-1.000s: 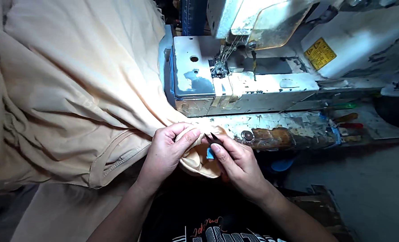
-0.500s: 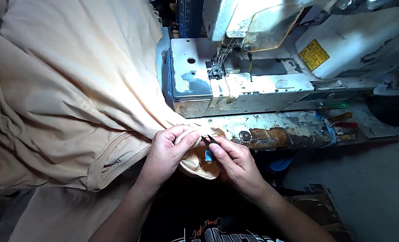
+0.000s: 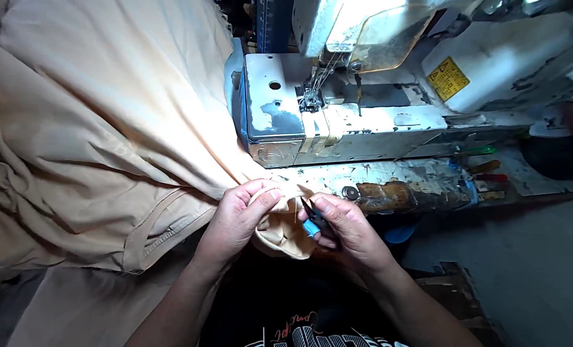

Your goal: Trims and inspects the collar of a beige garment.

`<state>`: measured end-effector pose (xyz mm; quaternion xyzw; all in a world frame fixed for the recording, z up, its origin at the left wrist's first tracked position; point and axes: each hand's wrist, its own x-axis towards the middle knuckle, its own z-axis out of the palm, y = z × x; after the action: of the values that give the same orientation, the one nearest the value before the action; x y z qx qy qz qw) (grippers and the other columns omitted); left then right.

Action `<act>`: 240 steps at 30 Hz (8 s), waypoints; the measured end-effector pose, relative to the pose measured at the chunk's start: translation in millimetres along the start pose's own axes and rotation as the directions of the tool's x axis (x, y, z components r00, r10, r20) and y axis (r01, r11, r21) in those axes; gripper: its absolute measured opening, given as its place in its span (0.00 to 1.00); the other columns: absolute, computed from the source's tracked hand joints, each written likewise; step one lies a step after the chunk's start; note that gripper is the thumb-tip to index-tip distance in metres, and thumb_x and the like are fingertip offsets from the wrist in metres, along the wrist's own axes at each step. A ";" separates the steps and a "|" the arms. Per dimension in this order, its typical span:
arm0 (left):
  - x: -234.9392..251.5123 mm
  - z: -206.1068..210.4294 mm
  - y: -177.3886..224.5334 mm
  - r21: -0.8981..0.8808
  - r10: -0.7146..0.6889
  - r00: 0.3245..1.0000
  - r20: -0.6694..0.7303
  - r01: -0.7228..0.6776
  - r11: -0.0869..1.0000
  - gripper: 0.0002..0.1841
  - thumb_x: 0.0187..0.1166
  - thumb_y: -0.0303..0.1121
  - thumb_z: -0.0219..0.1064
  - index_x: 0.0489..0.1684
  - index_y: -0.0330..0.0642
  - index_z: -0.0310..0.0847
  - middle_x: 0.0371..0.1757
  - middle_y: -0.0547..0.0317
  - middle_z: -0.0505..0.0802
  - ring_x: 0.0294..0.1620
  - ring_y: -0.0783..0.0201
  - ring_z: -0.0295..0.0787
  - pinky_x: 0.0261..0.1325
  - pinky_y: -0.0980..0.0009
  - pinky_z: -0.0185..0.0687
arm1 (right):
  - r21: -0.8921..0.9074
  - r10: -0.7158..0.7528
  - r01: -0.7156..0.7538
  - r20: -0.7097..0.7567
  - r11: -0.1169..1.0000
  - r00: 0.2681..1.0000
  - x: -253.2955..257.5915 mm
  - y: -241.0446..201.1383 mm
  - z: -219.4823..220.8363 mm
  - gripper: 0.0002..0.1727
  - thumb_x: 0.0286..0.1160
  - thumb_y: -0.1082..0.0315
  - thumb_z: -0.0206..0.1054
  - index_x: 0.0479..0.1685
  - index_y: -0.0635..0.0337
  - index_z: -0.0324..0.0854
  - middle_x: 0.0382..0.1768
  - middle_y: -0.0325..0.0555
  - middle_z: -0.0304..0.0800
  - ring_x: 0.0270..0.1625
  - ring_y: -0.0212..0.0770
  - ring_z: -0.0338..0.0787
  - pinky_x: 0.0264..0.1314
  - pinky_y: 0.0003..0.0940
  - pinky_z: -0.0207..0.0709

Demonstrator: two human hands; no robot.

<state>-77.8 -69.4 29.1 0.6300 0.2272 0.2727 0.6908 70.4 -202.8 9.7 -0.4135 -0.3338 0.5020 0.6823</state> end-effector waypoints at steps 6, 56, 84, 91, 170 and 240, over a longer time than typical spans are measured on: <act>0.0 1.9 -0.1 -0.029 0.016 1.000 0.006 -0.016 0.999 0.09 0.80 0.25 0.64 0.38 0.44 0.92 0.27 0.67 0.92 0.29 0.79 0.87 0.38 0.83 0.84 | -0.005 0.088 -0.088 -0.027 0.996 0.996 2.2 -0.4 2.0 0.16 0.92 0.62 0.55 0.41 0.58 0.86 0.24 0.30 0.84 0.18 0.14 0.72 0.18 0.08 0.64; -2.5 4.2 -12.2 0.374 0.132 0.991 0.005 -0.124 0.919 0.08 0.80 0.30 0.67 0.31 0.47 0.91 0.23 0.73 0.89 0.23 0.84 0.81 0.28 0.85 0.76 | -0.385 -0.475 0.505 0.177 0.772 0.862 -26.1 -19.1 -11.5 0.05 0.80 0.66 0.66 0.38 0.54 0.84 0.34 0.25 0.89 0.38 0.11 0.84 0.42 0.08 0.76; -10.6 12.0 -4.7 0.398 0.245 0.966 0.078 -0.255 0.881 0.08 0.80 0.31 0.66 0.35 0.46 0.92 0.32 0.73 0.91 0.31 0.83 0.85 0.36 0.86 0.80 | -0.673 -0.354 0.337 0.118 0.658 0.928 -19.3 2.9 -5.2 0.16 0.89 0.67 0.55 0.45 0.67 0.87 0.30 0.37 0.87 0.28 0.17 0.79 0.31 0.11 0.73; -4.1 6.4 -17.5 0.382 0.114 0.991 0.069 -0.132 0.915 0.08 0.81 0.31 0.66 0.38 0.44 0.93 0.30 0.71 0.92 0.31 0.83 0.86 0.37 0.83 0.83 | -0.536 -0.588 0.615 0.249 0.578 0.770 -22.9 -11.2 -11.9 0.14 0.89 0.57 0.60 0.48 0.58 0.84 0.36 0.34 0.90 0.32 0.14 0.82 0.35 0.10 0.76; -88.3 2.4 -43.8 0.230 0.400 0.850 -0.343 -0.337 0.913 0.06 0.68 0.17 0.73 0.38 0.37 0.90 0.38 0.66 0.97 0.43 0.76 0.95 0.55 0.75 0.92 | -0.610 -0.302 0.543 0.459 0.577 0.836 18.3 32.5 7.2 0.14 0.75 0.56 0.73 0.46 0.58 0.87 0.32 0.31 0.86 0.31 0.17 0.78 0.35 0.13 0.72; -74.8 25.2 -49.0 0.351 0.408 0.913 0.008 -0.385 0.854 0.03 0.71 0.24 0.71 0.33 0.36 0.91 0.36 0.69 0.96 0.42 0.85 0.90 0.51 0.84 0.88 | -0.447 -0.418 0.533 0.336 0.718 0.844 -28.1 50.0 -27.6 0.13 0.79 0.62 0.72 0.53 0.57 0.79 0.43 0.34 0.88 0.42 0.18 0.86 0.44 0.13 0.81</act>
<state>-112.7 -140.6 -19.2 0.7648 0.1596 0.3860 0.4905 66.3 -228.5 -48.4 -0.4274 -0.6231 0.2389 0.6099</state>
